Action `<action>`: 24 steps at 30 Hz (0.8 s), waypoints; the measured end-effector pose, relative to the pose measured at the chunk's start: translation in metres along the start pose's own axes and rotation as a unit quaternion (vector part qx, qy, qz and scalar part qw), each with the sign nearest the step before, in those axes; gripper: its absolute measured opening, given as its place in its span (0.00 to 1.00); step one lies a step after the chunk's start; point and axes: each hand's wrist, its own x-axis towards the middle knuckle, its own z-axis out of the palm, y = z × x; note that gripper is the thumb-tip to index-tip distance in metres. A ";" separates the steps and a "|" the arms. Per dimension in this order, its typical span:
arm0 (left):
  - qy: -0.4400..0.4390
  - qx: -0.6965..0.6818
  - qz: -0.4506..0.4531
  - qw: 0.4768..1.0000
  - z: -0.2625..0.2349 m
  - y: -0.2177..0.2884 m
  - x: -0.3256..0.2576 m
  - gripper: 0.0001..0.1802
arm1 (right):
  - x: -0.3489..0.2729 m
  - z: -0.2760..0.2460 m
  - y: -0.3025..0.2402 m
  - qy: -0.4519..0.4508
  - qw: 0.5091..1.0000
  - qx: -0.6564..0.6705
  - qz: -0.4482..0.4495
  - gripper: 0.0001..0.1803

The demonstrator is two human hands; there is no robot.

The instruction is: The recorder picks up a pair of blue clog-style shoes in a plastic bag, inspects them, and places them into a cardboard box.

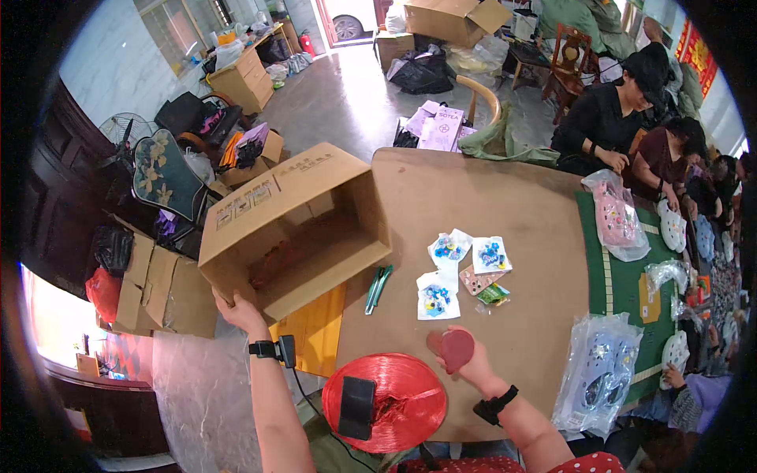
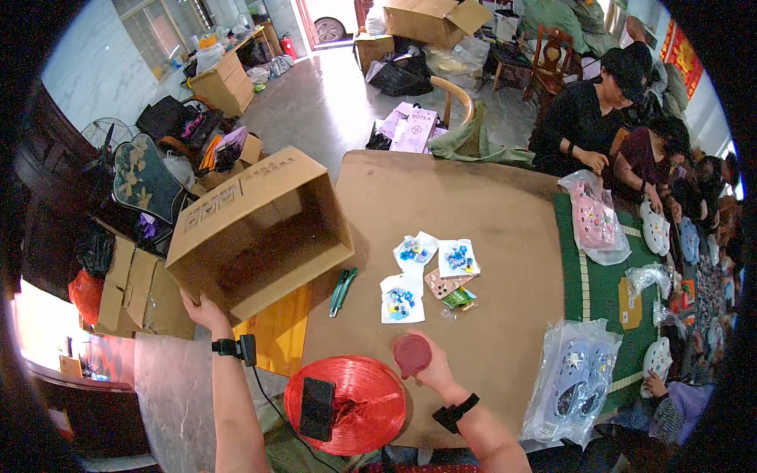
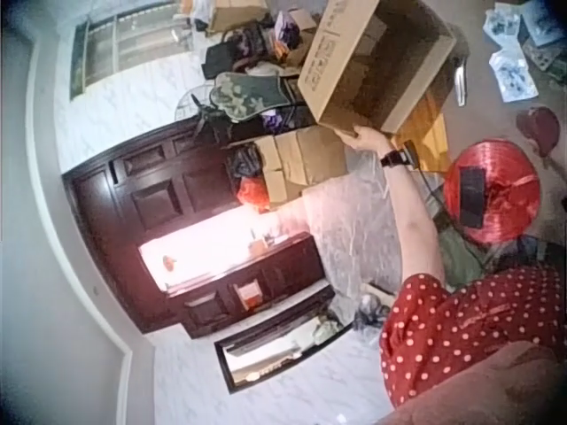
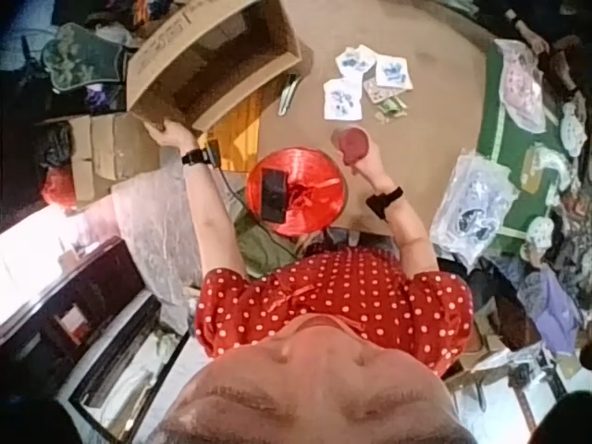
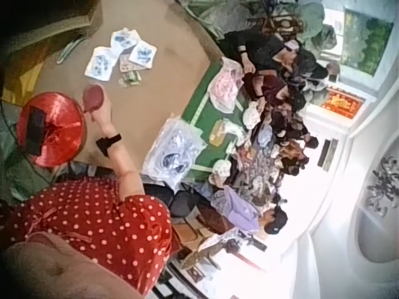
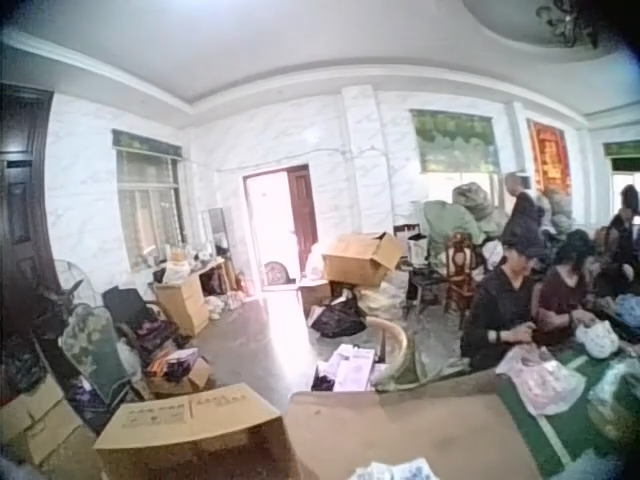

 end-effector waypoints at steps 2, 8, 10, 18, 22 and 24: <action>0.005 0.045 0.048 0.998 0.000 -0.009 -0.001 0.30 | 0.004 0.003 -0.010 -0.016 0.999 -0.028 0.019 0.41; -0.080 0.066 0.071 0.992 -0.017 -0.033 -0.040 0.38 | 0.004 0.009 0.003 0.000 0.998 -0.034 -0.043 0.38; -0.109 0.048 0.051 0.992 -0.039 -0.044 -0.055 0.40 | 0.002 0.010 -0.008 -0.005 0.999 -0.027 -0.030 0.38; -0.184 0.090 -0.067 0.976 -0.072 -0.065 -0.124 0.49 | -0.003 0.012 -0.016 0.006 0.999 -0.053 -0.003 0.38; -0.225 0.056 -0.056 0.971 -0.090 -0.061 -0.134 0.45 | 0.003 0.017 -0.005 0.008 0.999 -0.044 -0.028 0.38; -0.253 0.064 -0.032 0.965 -0.095 -0.058 -0.134 0.42 | 0.006 0.018 -0.004 0.007 0.998 -0.040 -0.050 0.39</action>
